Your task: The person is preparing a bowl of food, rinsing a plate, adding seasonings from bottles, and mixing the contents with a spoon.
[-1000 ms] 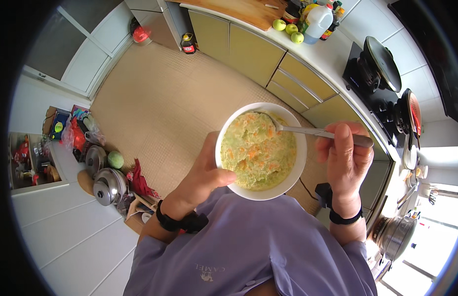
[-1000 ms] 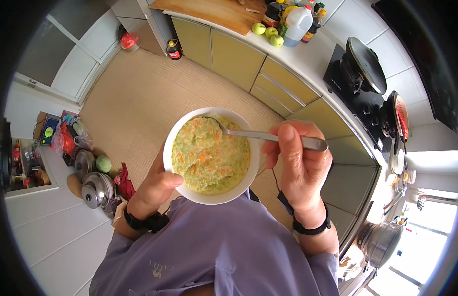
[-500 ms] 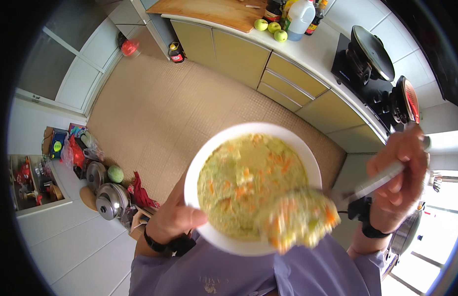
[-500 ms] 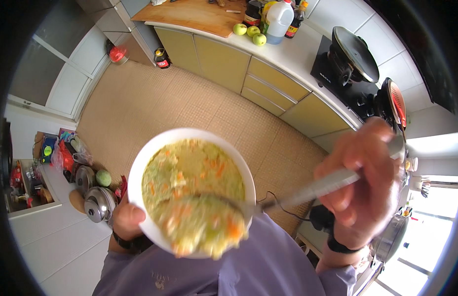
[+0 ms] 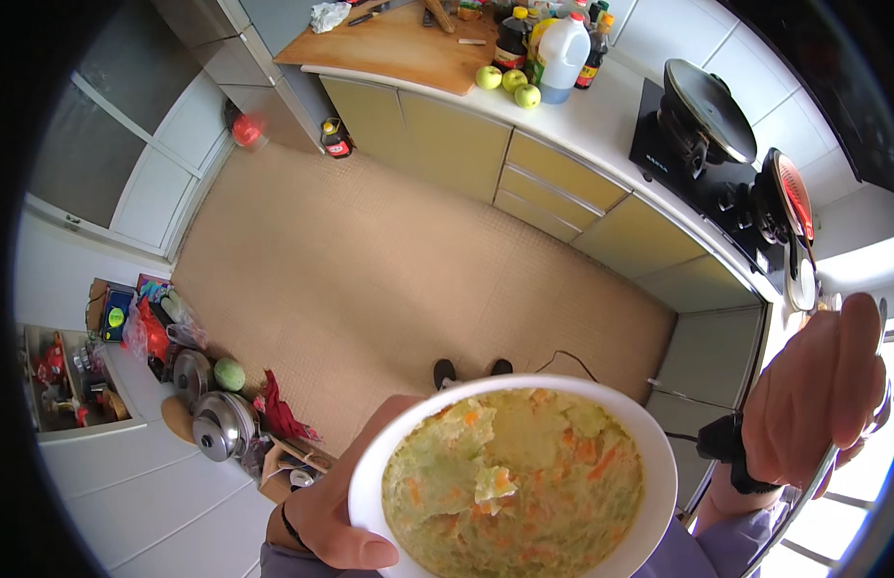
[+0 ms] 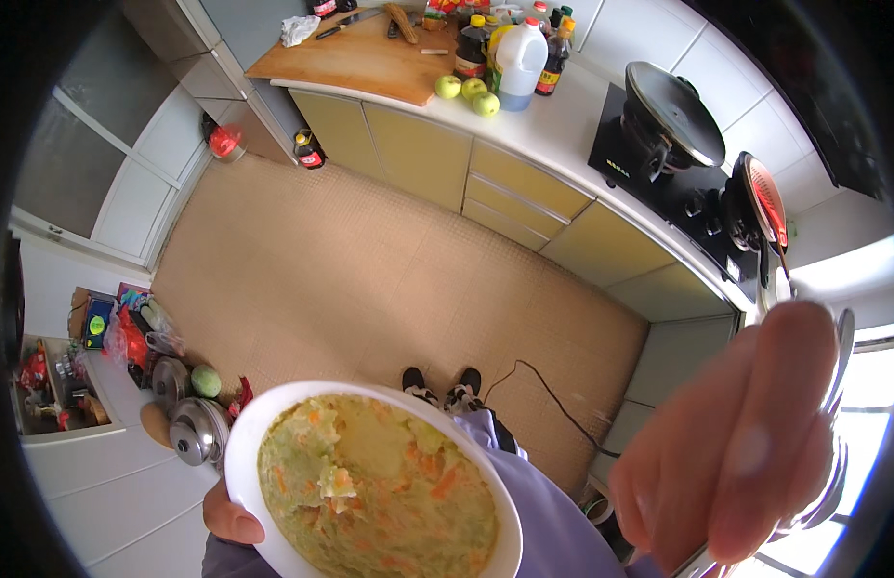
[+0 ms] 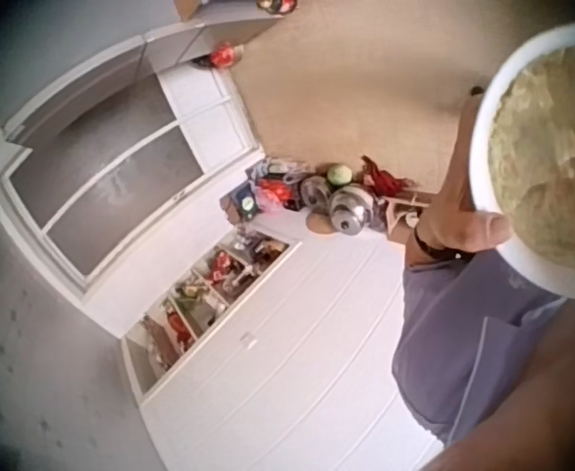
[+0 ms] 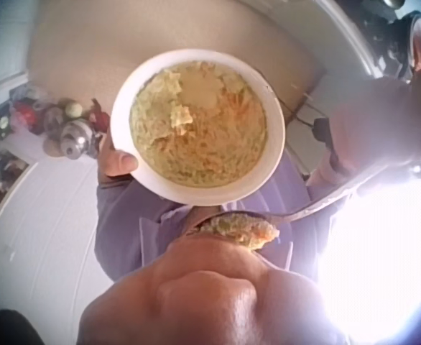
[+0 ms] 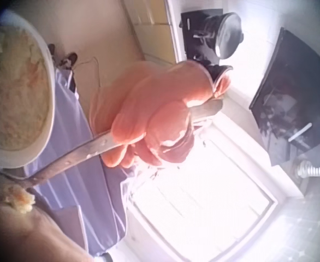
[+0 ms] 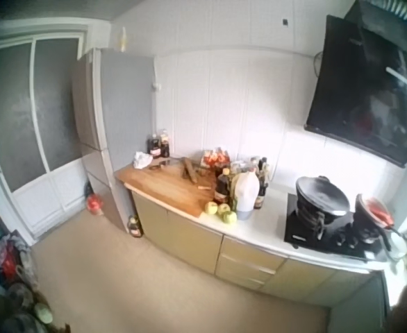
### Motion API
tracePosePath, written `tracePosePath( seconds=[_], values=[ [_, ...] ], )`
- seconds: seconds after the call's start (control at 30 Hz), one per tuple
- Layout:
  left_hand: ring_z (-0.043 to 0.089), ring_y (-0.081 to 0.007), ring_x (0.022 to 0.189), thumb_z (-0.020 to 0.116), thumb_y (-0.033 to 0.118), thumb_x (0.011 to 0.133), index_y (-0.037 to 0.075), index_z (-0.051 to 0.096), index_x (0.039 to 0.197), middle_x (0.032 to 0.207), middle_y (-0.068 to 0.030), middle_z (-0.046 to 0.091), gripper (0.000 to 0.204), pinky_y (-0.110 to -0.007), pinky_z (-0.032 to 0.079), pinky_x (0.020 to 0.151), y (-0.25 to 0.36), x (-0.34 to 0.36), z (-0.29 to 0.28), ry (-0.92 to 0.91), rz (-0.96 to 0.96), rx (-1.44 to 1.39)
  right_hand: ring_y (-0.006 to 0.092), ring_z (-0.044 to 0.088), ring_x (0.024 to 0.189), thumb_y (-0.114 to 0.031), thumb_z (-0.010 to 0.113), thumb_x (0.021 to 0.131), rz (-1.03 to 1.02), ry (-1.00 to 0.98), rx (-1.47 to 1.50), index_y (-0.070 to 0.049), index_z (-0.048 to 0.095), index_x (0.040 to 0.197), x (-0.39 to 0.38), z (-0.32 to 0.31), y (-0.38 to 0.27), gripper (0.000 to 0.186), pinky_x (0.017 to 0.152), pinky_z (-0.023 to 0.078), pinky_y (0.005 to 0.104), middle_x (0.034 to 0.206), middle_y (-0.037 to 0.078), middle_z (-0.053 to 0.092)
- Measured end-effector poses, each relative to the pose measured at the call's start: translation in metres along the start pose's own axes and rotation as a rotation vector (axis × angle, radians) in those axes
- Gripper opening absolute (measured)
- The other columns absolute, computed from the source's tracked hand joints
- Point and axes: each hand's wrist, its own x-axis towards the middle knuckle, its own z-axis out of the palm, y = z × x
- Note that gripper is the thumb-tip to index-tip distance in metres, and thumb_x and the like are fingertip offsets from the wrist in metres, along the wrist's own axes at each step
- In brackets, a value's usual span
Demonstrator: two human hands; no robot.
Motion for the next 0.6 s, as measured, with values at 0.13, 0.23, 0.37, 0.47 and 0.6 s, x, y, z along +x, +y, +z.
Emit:
tracePosePath(
  seconds=[0.13, 0.23, 0.37, 0.47, 0.6],
  values=[
    [0.032, -0.0305, 0.123, 0.071, 0.023, 0.063, 0.006, 0.015, 0.139, 0.132, -0.018, 0.03, 0.096, -0.043, 0.035, 0.099, 0.021, -0.003, -0.01, -0.121, -0.096, 0.293, 0.0198, 0.055, 0.037, 0.0, 0.052, 0.088, -0.023, 0.16, 0.046, 0.001, 0.042, 0.086, -0.007, 0.004, 0.001, 0.01, 0.03, 0.04, 0.0237, 0.056, 0.017, 0.056],
    [0.031, -0.0266, 0.126, 0.07, 0.019, 0.061, 0.003, 0.016, 0.137, 0.133, -0.0161, 0.032, 0.095, -0.04, 0.029, 0.102, 0.017, -0.013, 0.006, 0.093, -0.193, 0.201, 0.0199, 0.057, 0.039, 0.0, 0.051, 0.088, 0.048, 0.091, -0.002, 0.0, 0.041, 0.088, -0.007, -0.007, 0.0, 0.009, 0.032, 0.042, 0.0237, 0.057, 0.017, 0.056],
    [0.032, -0.0246, 0.127, 0.068, 0.016, 0.062, 0.001, 0.017, 0.136, 0.133, -0.0152, 0.035, 0.091, -0.038, 0.026, 0.103, 0.013, -0.02, 0.0, 0.151, -0.148, 0.152, 0.0193, 0.045, 0.034, -0.016, 0.033, 0.098, 0.006, 0.029, -0.041, 0.0, 0.038, 0.084, 0.001, -0.005, 0.008, 0.022, 0.031, 0.036, 0.0274, 0.056, 0.018, 0.052],
    [0.033, -0.0247, 0.126, 0.067, 0.016, 0.063, 0.001, 0.017, 0.136, 0.132, -0.0158, 0.035, 0.089, -0.038, 0.028, 0.102, 0.017, -0.022, -0.003, 0.145, -0.133, 0.21, 0.0198, 0.044, 0.032, -0.014, 0.035, 0.097, -0.034, 0.173, 0.007, -0.001, 0.039, 0.084, 0.007, 0.003, 0.012, 0.019, 0.03, 0.036, 0.0272, 0.056, 0.018, 0.052],
    [0.033, -0.0256, 0.125, 0.068, 0.017, 0.063, 0.002, 0.016, 0.137, 0.133, -0.0163, 0.033, 0.091, -0.039, 0.029, 0.102, 0.022, -0.026, -0.002, 0.159, -0.124, 0.221, 0.0164, 0.048, 0.034, -0.011, 0.04, 0.095, 0.128, -0.103, -0.058, -0.002, 0.041, 0.084, 0.016, 0.007, 0.002, 0.014, 0.032, 0.038, 0.025, 0.055, 0.014, 0.05]
  ],
)
